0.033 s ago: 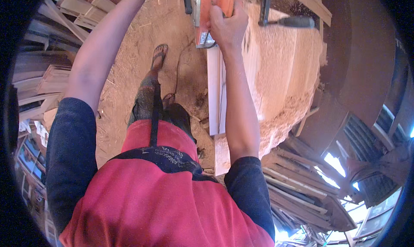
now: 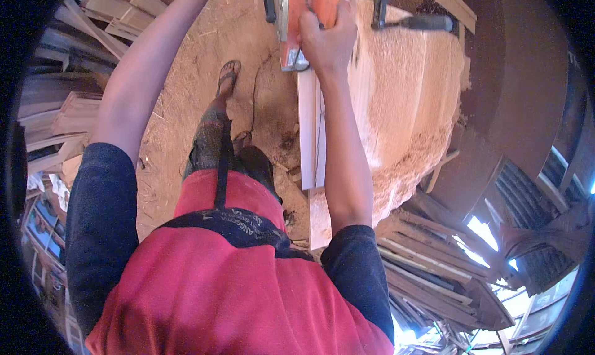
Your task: The person uses a power planer and a hand plane to smooth the surface and edges of a large wooden board on a workbench, flipping the board and checking the surface by hand.
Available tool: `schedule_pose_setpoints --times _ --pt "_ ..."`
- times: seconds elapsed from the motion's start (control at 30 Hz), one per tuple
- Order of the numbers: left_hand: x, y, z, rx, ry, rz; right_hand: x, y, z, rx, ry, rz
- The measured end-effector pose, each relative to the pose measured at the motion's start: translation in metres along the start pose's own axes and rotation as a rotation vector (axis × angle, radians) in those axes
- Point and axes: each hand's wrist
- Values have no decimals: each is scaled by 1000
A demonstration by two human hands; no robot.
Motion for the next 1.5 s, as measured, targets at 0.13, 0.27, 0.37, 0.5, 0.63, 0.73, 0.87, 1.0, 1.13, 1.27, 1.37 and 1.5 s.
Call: schedule_pose_setpoints --times 0.13,0.27,0.37,0.5,0.63,0.73,0.87,1.0,1.13,1.27,1.37,1.5 --pt "59 -23 132 -296 -37 240 26 63 149 176 27 304" --pt "97 -46 355 -266 -2 107 57 115 338 179 -84 416" --pt "118 -55 470 -368 107 134 95 150 464 220 -275 323" --pt "126 -62 509 -365 86 140 104 159 509 219 -393 299" --pt "118 -61 480 -396 127 181 97 148 475 234 -354 266" --pt "113 -53 435 -355 118 179 87 138 432 183 -394 254" --pt "104 -37 362 -319 122 157 69 110 352 181 -203 248" --pt "86 -27 282 -317 122 185 43 80 268 158 -186 158" --pt "55 -31 204 -199 26 148 40 59 193 154 -122 204" --pt "41 -18 122 -180 -24 204 14 29 109 159 -33 254" --pt "13 -26 64 -154 -106 224 5 14 59 133 33 272" --pt "-16 -28 -10 -56 -159 188 -6 -6 -6 151 175 299"
Point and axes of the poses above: each hand's wrist, its own z-axis away from the middle knuckle, its own y-axis out of the back of the hand, x = y × z, and after that the axes turned 9 degrees about -z, right-handed
